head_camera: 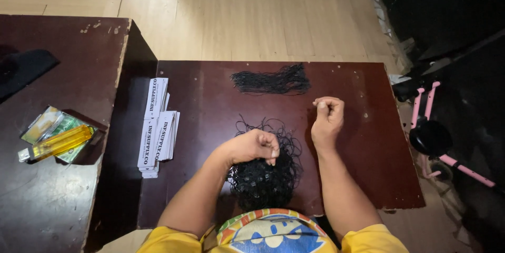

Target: The person sits at a table and untangles a pile of black wires by hand. They repeatedly pick up sections of the tangled mass, separate individual strands, and lay them out on the table surface.

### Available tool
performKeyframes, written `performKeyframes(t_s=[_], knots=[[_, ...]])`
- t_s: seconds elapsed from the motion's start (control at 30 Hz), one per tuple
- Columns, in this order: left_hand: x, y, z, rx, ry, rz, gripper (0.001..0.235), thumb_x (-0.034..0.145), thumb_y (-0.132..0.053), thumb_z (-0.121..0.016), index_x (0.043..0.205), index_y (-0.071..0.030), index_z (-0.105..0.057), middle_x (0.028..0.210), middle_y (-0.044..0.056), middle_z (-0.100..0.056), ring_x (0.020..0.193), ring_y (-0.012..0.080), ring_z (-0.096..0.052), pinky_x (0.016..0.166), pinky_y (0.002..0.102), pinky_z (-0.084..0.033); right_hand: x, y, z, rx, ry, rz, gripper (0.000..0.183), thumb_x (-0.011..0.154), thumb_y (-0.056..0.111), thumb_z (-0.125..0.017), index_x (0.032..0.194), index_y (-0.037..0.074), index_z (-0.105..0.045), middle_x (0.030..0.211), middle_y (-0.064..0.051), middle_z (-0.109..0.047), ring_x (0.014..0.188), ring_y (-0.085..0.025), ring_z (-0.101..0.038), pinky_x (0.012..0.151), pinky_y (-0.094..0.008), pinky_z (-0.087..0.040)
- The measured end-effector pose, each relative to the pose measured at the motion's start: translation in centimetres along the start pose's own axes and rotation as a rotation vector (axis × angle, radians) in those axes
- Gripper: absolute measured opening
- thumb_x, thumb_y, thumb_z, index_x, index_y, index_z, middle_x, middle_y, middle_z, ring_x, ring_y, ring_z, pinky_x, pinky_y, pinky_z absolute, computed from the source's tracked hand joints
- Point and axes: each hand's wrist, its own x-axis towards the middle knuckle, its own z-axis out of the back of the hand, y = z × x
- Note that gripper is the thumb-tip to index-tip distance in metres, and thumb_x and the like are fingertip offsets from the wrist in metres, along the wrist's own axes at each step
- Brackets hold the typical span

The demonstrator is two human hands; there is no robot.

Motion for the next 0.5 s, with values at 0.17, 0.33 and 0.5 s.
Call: performKeyframes(t_s=[0.17, 0.33, 0.5], knots=[[-0.1, -1.2, 1.6, -0.039, -0.157, -0.050, 0.010, 0.087, -0.013, -0.075, 0.094, -0.007, -0.073, 0.073, 0.012, -0.077, 0.067, 0.0186, -0.076, 0.051, 0.021, -0.048, -0.3, -1.9, 0.3, -0.087, 0.012, -0.111, 0.011, 0.099, -0.006, -0.058, 0.094, 0.004, -0.057, 0.081, -0.010, -0.065, 0.073, -0.022, -0.066, 0.074, -0.036, -0.053], [0.6, 2.2, 6.9, 0.933, -0.887, 0.091, 0.006, 0.082, -0.033, -0.076, 0.088, -0.034, -0.073, 0.078, -0.001, -0.074, 0.082, 0.0271, -0.073, 0.068, 0.038, -0.057, -0.1, -2.0, 0.5, -0.256, 0.067, -0.088, 0.009, 0.094, 0.000, -0.069, 0.094, 0.008, -0.066, 0.078, -0.009, -0.068, 0.077, -0.026, -0.069, 0.075, -0.038, -0.054], [1.3, 3.3, 8.5, 1.459, -1.203, -0.255, 0.025, 0.076, -0.030, -0.083, 0.078, -0.021, -0.060, 0.075, -0.003, -0.048, 0.076, 0.0201, -0.058, 0.062, 0.034, -0.051, -0.5, -4.1, 0.2, -0.410, 0.221, 0.115, 0.011, 0.088, 0.006, -0.076, 0.093, 0.012, -0.069, 0.085, -0.006, -0.068, 0.085, -0.031, -0.069, 0.079, -0.041, -0.054]])
